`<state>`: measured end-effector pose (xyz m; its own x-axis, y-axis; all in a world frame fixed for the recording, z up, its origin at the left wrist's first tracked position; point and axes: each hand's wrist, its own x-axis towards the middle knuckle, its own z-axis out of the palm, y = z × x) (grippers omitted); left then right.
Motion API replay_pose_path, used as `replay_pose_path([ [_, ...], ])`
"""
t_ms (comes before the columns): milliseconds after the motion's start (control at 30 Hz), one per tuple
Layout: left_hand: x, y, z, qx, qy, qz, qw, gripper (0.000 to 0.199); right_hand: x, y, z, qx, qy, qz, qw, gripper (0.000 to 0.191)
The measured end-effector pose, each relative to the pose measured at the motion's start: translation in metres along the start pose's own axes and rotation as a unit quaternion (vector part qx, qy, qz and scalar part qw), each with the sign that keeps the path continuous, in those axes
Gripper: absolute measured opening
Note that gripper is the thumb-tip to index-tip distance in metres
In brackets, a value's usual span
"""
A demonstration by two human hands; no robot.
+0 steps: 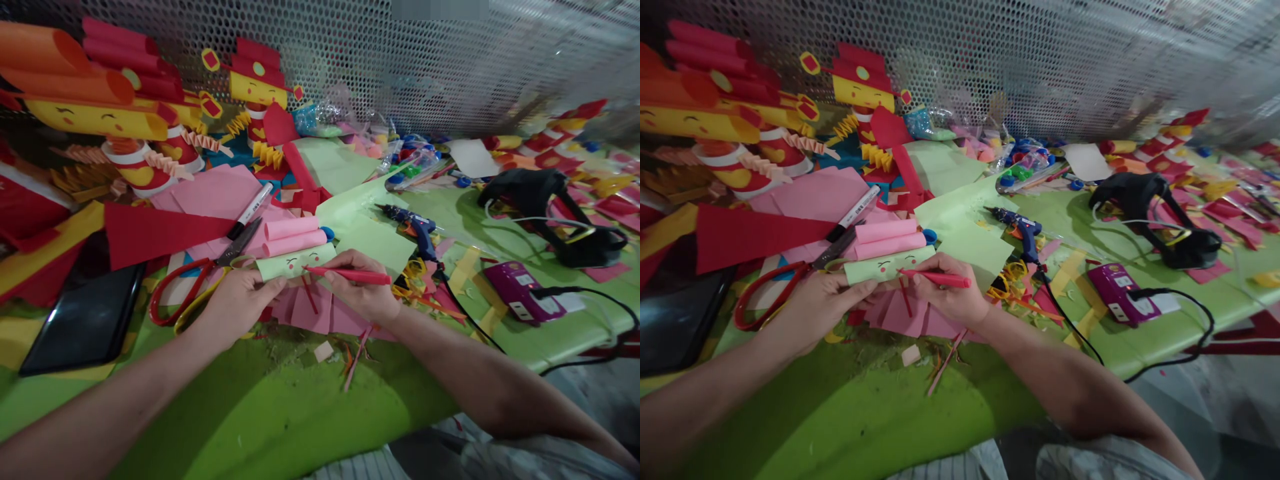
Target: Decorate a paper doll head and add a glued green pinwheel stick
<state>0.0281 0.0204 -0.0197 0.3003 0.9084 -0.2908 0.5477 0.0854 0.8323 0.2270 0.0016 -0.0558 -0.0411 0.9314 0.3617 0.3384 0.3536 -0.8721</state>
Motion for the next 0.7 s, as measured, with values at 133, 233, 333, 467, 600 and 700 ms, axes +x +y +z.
replay_pose_path([
  [133, 0.0004, -0.0012, -0.0006, -0.011, -0.010, 0.005, 1.000, 0.028, 0.0004, -0.0012, -0.0006, 0.001, 0.007, -0.002, 1.000, 0.005],
  [233, 0.0012, -0.0017, -0.0005, -0.016, -0.012, 0.001, 1.000, 0.028, 0.0005, -0.0018, -0.0009, 0.000, 0.006, -0.006, 1.000, 0.005],
  [333, 0.0013, -0.0017, 0.0001, -0.016, -0.008, 0.002, 1.000, 0.028, 0.0007, -0.0014, -0.0010, -0.001, 0.007, -0.006, 1.000, 0.006],
  [467, 0.0010, -0.0015, 0.0010, -0.003, 0.008, 0.002, 1.000, 0.028, 0.0008, 0.0000, -0.0011, -0.005, 0.015, -0.007, 1.000, 0.005],
  [600, 0.0018, -0.0027, 0.0015, -0.021, 0.014, 0.016, 1.000, 0.025, 0.0008, 0.0003, -0.0009, -0.002, 0.020, -0.012, 1.000, 0.004],
  [700, 0.0028, -0.0050, 0.0022, -0.034, 0.020, 0.020, 0.999, 0.022, 0.0006, 0.0005, -0.0004, -0.004, 0.026, -0.007, 1.000, 0.005],
])
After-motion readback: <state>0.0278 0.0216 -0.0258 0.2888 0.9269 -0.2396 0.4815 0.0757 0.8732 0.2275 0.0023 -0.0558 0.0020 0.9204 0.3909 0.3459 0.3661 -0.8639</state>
